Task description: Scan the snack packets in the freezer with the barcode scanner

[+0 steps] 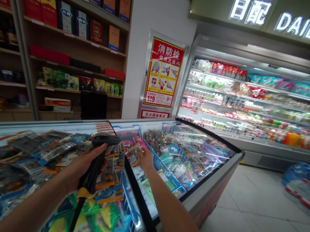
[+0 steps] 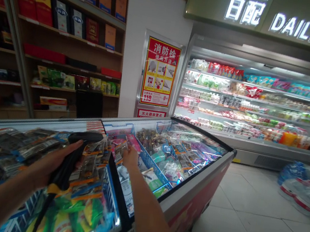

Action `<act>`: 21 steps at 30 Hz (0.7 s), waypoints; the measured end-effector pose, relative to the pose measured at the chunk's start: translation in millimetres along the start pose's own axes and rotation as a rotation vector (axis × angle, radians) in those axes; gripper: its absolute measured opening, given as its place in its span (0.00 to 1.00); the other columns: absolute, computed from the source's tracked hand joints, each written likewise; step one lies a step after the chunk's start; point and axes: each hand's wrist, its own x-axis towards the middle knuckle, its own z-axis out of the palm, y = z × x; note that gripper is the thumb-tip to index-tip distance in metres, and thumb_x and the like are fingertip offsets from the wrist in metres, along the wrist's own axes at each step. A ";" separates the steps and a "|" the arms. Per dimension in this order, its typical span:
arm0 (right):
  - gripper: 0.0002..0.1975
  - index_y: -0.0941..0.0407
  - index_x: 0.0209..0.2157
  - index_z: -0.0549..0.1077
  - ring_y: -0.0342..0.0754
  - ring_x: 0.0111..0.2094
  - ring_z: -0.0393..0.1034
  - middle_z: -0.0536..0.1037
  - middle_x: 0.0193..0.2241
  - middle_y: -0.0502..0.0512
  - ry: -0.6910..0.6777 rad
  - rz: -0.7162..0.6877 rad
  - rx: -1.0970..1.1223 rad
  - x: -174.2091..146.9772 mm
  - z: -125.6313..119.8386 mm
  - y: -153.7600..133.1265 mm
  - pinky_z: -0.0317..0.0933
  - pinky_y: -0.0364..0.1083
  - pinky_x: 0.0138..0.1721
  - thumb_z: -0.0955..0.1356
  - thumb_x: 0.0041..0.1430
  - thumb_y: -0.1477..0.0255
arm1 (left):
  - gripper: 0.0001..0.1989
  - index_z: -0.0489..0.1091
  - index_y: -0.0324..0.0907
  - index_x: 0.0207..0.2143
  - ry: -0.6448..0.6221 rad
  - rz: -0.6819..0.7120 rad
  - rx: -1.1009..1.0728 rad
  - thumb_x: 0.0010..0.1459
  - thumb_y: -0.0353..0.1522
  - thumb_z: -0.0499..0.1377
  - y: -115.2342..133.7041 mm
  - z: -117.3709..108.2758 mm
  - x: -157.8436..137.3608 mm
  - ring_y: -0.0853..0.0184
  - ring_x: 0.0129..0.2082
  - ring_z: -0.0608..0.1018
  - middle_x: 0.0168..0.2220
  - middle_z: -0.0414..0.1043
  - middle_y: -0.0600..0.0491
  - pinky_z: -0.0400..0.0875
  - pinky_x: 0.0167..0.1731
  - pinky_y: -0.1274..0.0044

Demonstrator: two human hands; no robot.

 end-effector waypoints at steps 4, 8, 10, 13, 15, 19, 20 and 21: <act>0.15 0.57 0.39 0.69 0.51 0.40 0.64 0.73 0.36 0.58 -0.017 -0.037 -0.290 -4.1 8.7 -11.6 0.56 0.47 0.41 0.59 0.50 0.72 | 0.15 0.64 0.37 0.20 0.017 -0.029 0.012 0.46 0.41 0.55 2.4 3.8 -3.0 0.74 0.13 0.67 0.15 0.65 0.54 0.63 0.12 0.83; 0.15 0.58 0.40 0.68 0.51 0.42 0.63 0.71 0.39 0.60 -0.042 -0.121 -0.452 -6.5 -2.2 -6.9 0.55 0.49 0.42 0.58 0.51 0.72 | 0.14 0.64 0.37 0.21 0.035 -0.035 0.023 0.46 0.41 0.55 0.8 7.8 -2.0 0.73 0.13 0.67 0.14 0.65 0.54 0.61 0.10 0.83; 0.16 0.57 0.42 0.68 0.51 0.43 0.62 0.70 0.40 0.60 -0.007 -0.154 -0.463 -6.2 -16.6 0.7 0.55 0.49 0.42 0.58 0.52 0.72 | 0.14 0.64 0.37 0.21 0.046 -0.046 0.025 0.47 0.40 0.55 -1.3 9.5 -0.6 0.74 0.12 0.67 0.14 0.65 0.54 0.62 0.10 0.83; 0.16 0.58 0.41 0.68 0.51 0.44 0.61 0.70 0.40 0.60 0.096 -0.158 -0.466 -2.8 -54.6 15.4 0.54 0.49 0.43 0.59 0.51 0.71 | 0.14 0.64 0.37 0.20 0.022 -0.061 0.037 0.48 0.40 0.54 -5.1 13.3 1.3 0.75 0.13 0.67 0.15 0.66 0.53 0.62 0.11 0.84; 0.15 0.58 0.40 0.69 0.52 0.45 0.60 0.69 0.40 0.61 0.217 -0.110 -0.503 0.4 -90.6 25.9 0.53 0.50 0.44 0.59 0.52 0.71 | 0.14 0.64 0.37 0.20 -0.005 -0.064 0.042 0.48 0.40 0.54 -7.4 18.5 1.6 0.75 0.13 0.67 0.15 0.66 0.54 0.63 0.12 0.84; 0.13 0.56 0.37 0.70 0.54 0.46 0.59 0.69 0.41 0.60 0.468 0.083 -0.567 2.3 -170.2 45.9 0.50 0.53 0.46 0.62 0.49 0.70 | 0.12 0.64 0.38 0.21 -0.059 -0.083 0.011 0.47 0.38 0.56 -10.8 38.0 0.8 0.75 0.12 0.66 0.14 0.65 0.55 0.63 0.12 0.83; 0.12 0.56 0.36 0.71 0.55 0.45 0.59 0.70 0.41 0.61 0.528 0.147 -0.575 1.1 -187.2 50.8 0.50 0.54 0.45 0.63 0.48 0.69 | 0.12 0.64 0.38 0.22 -0.076 -0.091 0.002 0.46 0.38 0.56 -11.4 44.5 0.8 0.75 0.12 0.66 0.14 0.65 0.55 0.62 0.11 0.84; 0.12 0.56 0.34 0.71 0.56 0.45 0.60 0.70 0.39 0.62 0.566 0.206 -0.577 -0.6 -201.9 55.8 0.50 0.55 0.44 0.63 0.47 0.68 | 0.12 0.64 0.38 0.22 -0.091 -0.097 -0.004 0.46 0.38 0.57 -12.0 51.6 0.8 0.75 0.12 0.66 0.15 0.65 0.55 0.62 0.11 0.84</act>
